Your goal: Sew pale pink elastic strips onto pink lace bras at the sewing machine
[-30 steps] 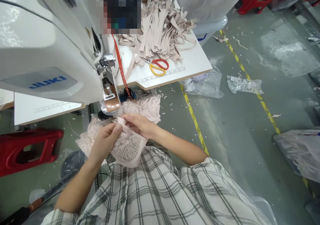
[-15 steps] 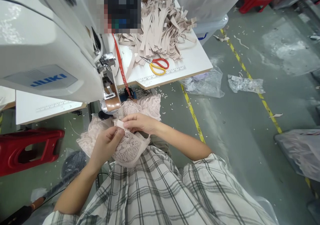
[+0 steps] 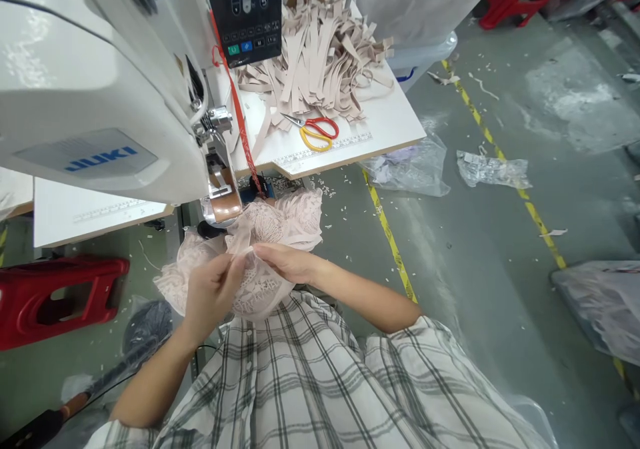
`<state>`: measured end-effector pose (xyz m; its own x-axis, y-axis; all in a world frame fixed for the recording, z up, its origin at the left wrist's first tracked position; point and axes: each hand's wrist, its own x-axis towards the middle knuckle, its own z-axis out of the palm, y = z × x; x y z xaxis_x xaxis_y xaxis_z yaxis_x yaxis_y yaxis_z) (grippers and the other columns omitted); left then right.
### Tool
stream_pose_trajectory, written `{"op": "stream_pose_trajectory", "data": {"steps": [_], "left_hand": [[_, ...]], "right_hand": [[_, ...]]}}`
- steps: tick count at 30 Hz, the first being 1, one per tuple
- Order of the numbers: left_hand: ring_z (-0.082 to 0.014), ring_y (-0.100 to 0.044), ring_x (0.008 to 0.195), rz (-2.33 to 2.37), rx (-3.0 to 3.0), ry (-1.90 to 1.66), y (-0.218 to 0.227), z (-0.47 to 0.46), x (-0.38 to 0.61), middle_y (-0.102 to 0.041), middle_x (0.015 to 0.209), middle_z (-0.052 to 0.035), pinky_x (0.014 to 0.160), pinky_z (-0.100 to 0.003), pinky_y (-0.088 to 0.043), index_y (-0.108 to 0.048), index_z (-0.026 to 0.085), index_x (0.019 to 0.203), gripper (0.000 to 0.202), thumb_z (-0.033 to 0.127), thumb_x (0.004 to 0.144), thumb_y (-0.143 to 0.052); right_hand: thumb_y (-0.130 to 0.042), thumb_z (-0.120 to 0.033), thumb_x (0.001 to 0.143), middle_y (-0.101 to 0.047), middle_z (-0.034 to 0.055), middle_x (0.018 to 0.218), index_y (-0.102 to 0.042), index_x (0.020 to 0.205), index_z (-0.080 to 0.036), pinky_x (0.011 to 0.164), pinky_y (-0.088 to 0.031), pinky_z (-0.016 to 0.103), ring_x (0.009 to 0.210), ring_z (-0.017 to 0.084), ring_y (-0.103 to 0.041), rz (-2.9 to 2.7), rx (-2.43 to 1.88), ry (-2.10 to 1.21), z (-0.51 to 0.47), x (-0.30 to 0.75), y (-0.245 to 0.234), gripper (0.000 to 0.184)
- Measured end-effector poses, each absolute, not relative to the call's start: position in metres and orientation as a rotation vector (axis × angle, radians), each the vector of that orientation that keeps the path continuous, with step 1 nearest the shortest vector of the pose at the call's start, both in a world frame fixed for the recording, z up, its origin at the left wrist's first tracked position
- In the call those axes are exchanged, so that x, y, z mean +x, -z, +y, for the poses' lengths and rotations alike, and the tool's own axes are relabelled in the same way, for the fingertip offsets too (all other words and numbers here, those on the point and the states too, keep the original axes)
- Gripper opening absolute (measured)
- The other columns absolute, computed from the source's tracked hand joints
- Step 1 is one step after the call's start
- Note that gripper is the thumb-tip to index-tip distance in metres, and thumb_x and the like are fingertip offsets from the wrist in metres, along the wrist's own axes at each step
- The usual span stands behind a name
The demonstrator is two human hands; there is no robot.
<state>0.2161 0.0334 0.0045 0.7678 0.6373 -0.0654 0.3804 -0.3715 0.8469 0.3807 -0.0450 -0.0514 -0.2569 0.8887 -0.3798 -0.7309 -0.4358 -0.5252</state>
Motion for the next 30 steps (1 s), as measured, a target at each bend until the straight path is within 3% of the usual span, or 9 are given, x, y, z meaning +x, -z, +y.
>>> {"op": "stream_pose_trajectory", "data": {"steps": [3,6,10,13,15,17,23,27,30], "left_hand": [[-0.0088,-0.037,0.049,0.705,2.062,-0.302,-0.001,0.031,0.215,-0.036,0.053,0.0061,0.054,-0.025,-0.032,-0.059,0.017,0.072,0.033,0.032,0.099,-0.048],[-0.0093,-0.036,0.050,0.788,1.968,-0.277,-0.003,0.032,0.215,-0.037,0.053,0.0053,0.050,-0.024,-0.030,-0.056,0.018,0.067,0.037,0.035,0.098,-0.049],[-0.0114,-0.043,0.050,0.943,1.786,-0.267,-0.007,0.041,0.213,-0.045,0.053,0.0039,0.048,-0.023,-0.033,-0.071,0.018,0.085,0.036,0.042,0.098,-0.048],[-0.0115,-0.042,0.049,0.985,1.764,-0.290,-0.008,0.047,0.212,-0.044,0.052,0.0042,0.049,-0.023,-0.034,-0.075,0.018,0.092,0.039,0.045,0.098,-0.048],[-0.0118,-0.044,0.051,0.975,1.790,-0.304,-0.007,0.047,0.212,-0.047,0.054,0.0035,0.051,-0.023,-0.035,-0.075,0.018,0.093,0.038,0.044,0.098,-0.048],[-0.0125,-0.048,0.056,0.950,1.824,-0.305,-0.008,0.047,0.212,-0.053,0.059,0.0020,0.053,-0.023,-0.037,-0.075,0.018,0.093,0.037,0.043,0.098,-0.048],[-0.0127,-0.047,0.060,0.775,1.938,-0.277,-0.010,0.050,0.211,-0.051,0.064,0.0005,0.057,-0.024,-0.037,-0.062,0.018,0.074,0.035,0.037,0.099,-0.047],[-0.0199,-0.058,0.098,0.517,1.974,-0.336,0.000,0.050,0.212,-0.062,0.109,-0.0095,0.082,-0.029,-0.047,-0.063,0.018,0.091,0.018,0.033,0.095,-0.054],[-0.0175,-0.060,0.088,0.675,1.974,-0.470,0.016,0.044,0.214,-0.065,0.103,-0.0077,0.076,-0.028,-0.048,-0.059,0.019,0.104,0.019,0.035,0.097,-0.052]], "right_hand": [[-0.074,-0.056,0.079,-0.071,0.0024,0.089,-0.071,0.093,-0.016,0.067,-0.051,0.020,0.076,0.010,-0.063,-0.286,-0.795,-1.821,-0.043,0.375,0.043,0.043],[-0.075,-0.045,0.081,-0.069,0.0002,0.077,-0.071,0.090,-0.015,0.060,-0.049,0.020,0.066,0.009,-0.061,-0.193,-0.807,-1.762,-0.038,0.377,0.042,0.031],[-0.081,-0.037,0.076,-0.060,-0.0063,0.064,-0.070,0.082,-0.018,0.059,-0.048,0.016,0.059,0.004,-0.054,0.020,-0.817,-1.447,-0.037,0.397,0.053,0.023],[-0.083,-0.037,0.073,-0.071,-0.0001,0.092,-0.074,0.087,-0.020,0.079,-0.054,0.021,0.084,0.009,-0.064,-0.130,-0.878,-1.453,-0.042,0.412,0.052,0.024],[-0.080,-0.041,0.075,-0.071,0.0046,0.114,-0.076,0.085,-0.020,0.090,-0.053,0.029,0.101,0.016,-0.065,-0.402,-0.981,-1.541,-0.046,0.413,0.043,0.024],[-0.075,-0.044,0.080,-0.070,0.0053,0.119,-0.078,0.086,-0.021,0.093,-0.051,0.033,0.106,0.019,-0.064,-0.667,-1.091,-1.533,-0.047,0.408,0.031,0.024],[-0.062,-0.044,0.091,-0.074,0.0050,0.098,-0.079,0.100,-0.025,0.085,-0.050,0.032,0.094,0.020,-0.065,-1.103,-1.281,-1.181,-0.042,0.395,0.011,0.027],[-0.064,-0.043,0.090,-0.075,0.0042,0.095,-0.080,0.095,-0.024,0.082,-0.051,0.030,0.090,0.019,-0.066,-1.055,-1.201,-1.198,-0.035,0.397,0.008,0.025],[-0.069,-0.045,0.086,-0.074,0.0036,0.088,-0.079,0.093,-0.022,0.077,-0.050,0.028,0.083,0.017,-0.065,-0.903,-1.215,-1.302,-0.023,0.404,0.007,0.027]]}}
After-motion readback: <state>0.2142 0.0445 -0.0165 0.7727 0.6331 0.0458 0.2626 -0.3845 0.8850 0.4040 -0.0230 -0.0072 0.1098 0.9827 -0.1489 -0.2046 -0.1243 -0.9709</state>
